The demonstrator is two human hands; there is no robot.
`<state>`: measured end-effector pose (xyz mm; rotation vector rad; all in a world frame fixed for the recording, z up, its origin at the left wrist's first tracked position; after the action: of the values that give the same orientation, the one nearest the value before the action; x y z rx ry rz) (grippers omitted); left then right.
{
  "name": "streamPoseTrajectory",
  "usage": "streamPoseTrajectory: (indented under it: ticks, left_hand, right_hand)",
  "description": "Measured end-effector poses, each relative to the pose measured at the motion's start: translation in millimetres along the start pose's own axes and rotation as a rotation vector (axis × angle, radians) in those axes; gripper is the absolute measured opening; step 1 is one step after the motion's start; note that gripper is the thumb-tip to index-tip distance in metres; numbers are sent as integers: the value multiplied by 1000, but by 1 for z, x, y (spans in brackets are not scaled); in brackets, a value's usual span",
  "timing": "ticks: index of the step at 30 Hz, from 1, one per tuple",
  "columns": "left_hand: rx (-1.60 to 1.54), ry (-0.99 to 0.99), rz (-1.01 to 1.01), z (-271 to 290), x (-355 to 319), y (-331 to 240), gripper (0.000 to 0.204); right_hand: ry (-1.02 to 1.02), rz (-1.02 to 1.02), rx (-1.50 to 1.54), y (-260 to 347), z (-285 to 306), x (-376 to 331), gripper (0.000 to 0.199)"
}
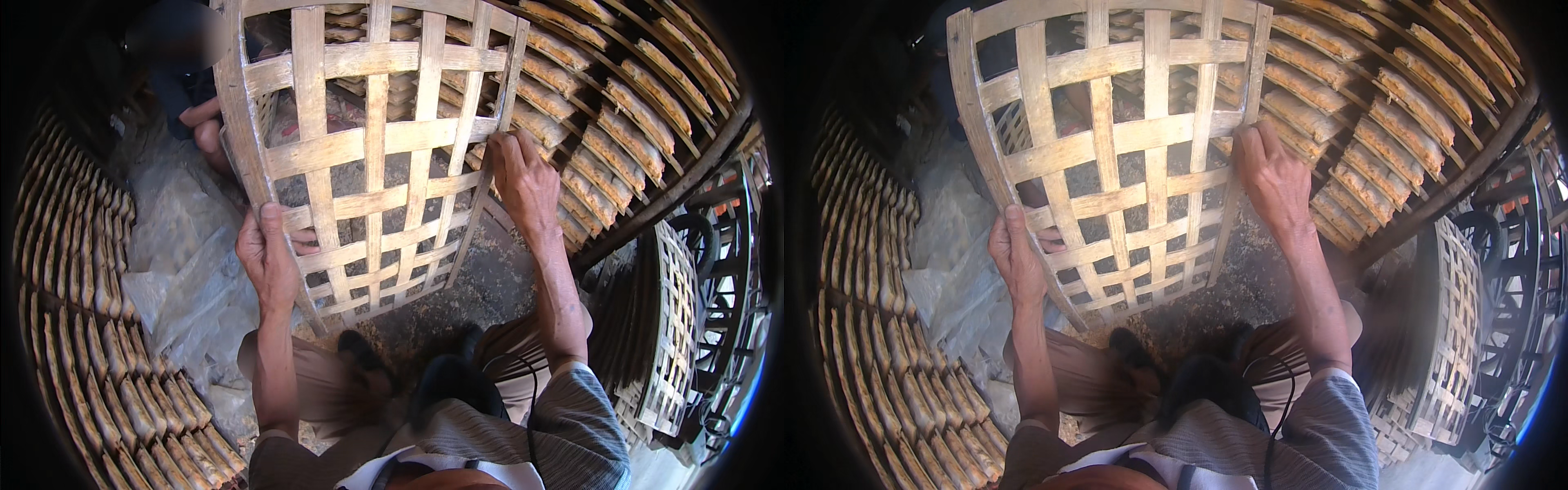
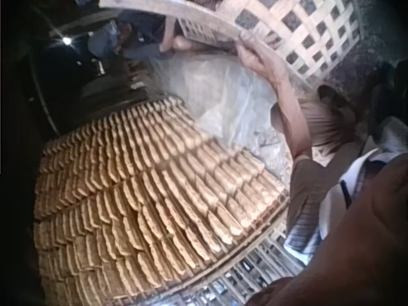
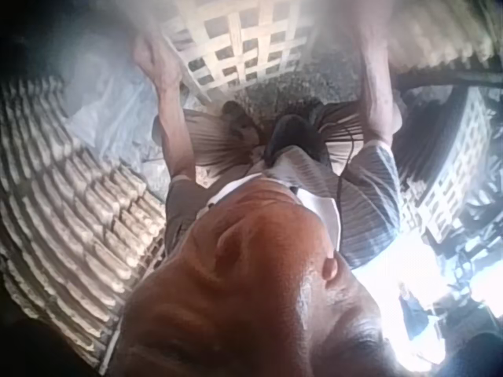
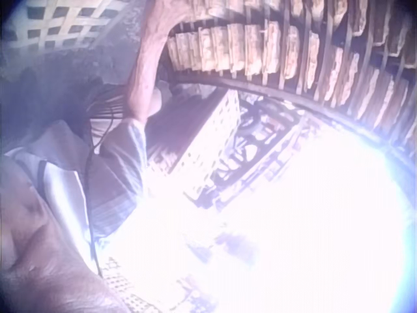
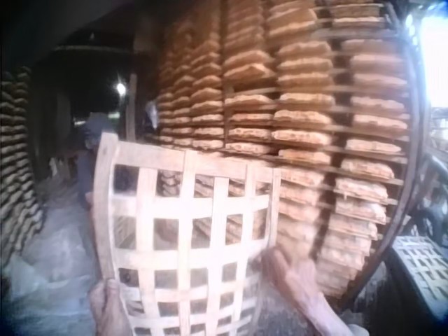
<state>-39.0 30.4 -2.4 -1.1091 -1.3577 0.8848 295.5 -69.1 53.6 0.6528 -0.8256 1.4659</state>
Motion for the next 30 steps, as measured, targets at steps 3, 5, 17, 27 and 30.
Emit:
streamPoseTrajectory:
  ticks: [3,5,17,27,30]
  left_hand:
    - [11,-24,-22,-4,1,-1,42]
    - [7,-48,-24,-2,1,4,41]
    - [-27,-113,-4,11,11,3,44]
    - [-7,-83,-7,7,6,3,44]
    - [7,-62,1,8,6,4,43]
  right_hand:
    - [183,-34,-78,0,-13,4,15]
    - [336,-46,69,1,-20,0,21]
    - [-81,-181,407,-12,-15,8,21]
    - [2,154,-55,10,-18,13,17]
    - [109,203,-161,12,-23,14,19]
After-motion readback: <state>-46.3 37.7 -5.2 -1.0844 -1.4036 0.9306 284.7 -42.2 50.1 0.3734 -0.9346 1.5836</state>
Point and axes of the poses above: each hand's wrist, its own x-axis towards the middle knuckle, its own z-axis out of the back of the hand, y = z × x, the point moved 6 cm from there along x, towards the middle knuckle, and after that the axes turned 5 degrees about z, right-handed, at the moved point
